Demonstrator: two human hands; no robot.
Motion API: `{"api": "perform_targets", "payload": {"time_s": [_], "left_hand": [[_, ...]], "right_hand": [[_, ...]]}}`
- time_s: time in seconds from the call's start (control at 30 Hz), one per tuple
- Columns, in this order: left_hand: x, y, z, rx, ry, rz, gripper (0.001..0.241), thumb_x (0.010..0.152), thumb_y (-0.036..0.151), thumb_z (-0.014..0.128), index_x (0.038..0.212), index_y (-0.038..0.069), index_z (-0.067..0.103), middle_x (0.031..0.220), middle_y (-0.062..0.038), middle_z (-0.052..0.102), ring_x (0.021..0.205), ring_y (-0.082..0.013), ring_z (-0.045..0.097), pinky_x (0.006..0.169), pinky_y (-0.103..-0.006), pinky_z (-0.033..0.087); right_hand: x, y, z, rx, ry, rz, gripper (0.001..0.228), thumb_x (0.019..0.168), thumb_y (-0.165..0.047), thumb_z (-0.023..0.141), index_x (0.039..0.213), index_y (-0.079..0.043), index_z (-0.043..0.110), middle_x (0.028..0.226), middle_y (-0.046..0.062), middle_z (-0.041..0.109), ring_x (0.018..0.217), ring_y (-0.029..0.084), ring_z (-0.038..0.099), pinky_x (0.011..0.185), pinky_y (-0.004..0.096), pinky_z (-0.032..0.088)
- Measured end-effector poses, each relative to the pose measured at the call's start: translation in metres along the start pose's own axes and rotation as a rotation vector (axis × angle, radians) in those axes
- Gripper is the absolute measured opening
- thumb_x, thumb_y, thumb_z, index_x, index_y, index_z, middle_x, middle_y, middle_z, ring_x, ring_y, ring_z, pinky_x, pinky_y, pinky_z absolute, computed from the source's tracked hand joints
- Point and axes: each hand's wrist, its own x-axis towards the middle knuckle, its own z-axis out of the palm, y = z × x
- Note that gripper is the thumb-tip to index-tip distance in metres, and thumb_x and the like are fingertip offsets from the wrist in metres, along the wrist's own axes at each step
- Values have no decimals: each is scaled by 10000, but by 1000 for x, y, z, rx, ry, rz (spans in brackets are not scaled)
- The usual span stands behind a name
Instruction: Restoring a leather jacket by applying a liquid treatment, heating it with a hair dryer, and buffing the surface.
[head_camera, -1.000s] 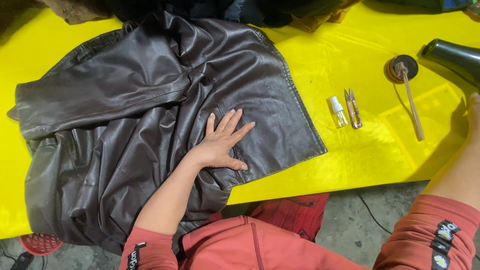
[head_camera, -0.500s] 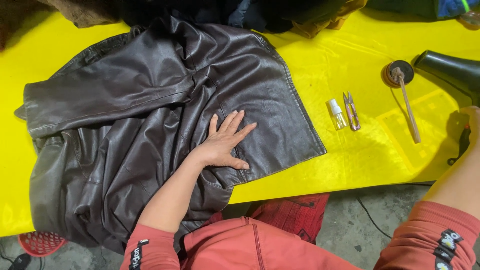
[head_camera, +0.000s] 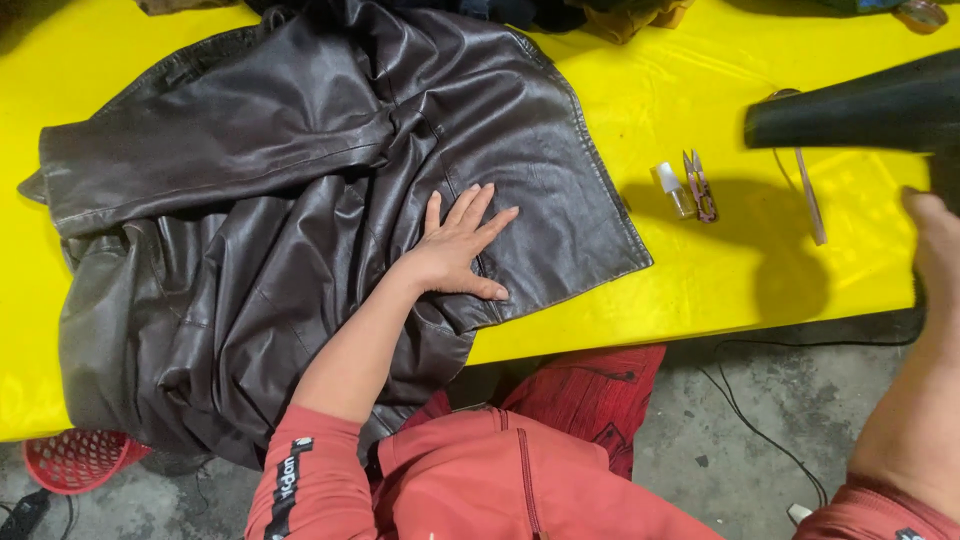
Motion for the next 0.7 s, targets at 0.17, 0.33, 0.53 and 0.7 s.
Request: {"api": "perform_targets", "payload": {"time_s": [0.17,0.33,0.53,0.7], "left_hand": [[-3,4,-7,30,-42,-29,1153,790,654,728,1632,311,19,1693,-138,-187,1555,-305,-200,1137,-607,-221],[-5,5,-8,24,-42,-27,1154,788,645,732,1633,304,25,1695,-142,-179,1555,-302,-200,1145,-603,-211],[-8,11,-8,17,-33,-38,1166,777,681,702,1634,294,14,1690,-148,-200,1549,-297,-227,1140,-602,-228],[-8,19,-7,44,-50,-36,1112,774,700,698,1628,383,60,1667,-192,-244,1537,-344,-251,1133,-647,-210]], "right_hand": [[-109,-115,-10,-189,-34,-582,381,1111,-44,809,1347,117,557,1145,305,576,988,422,593,748,485,510],[-108,-101,3,-339,-13,-672,410,1007,-230,853,1209,67,654,1015,224,591,862,388,555,672,449,428],[-117,-88,-11,-488,72,-789,461,1002,-261,860,1274,67,685,1067,229,641,917,372,607,738,424,471],[-149,-136,-2,-291,-46,-767,494,918,-234,859,1264,66,675,1141,260,664,1023,405,610,803,471,456]]}}
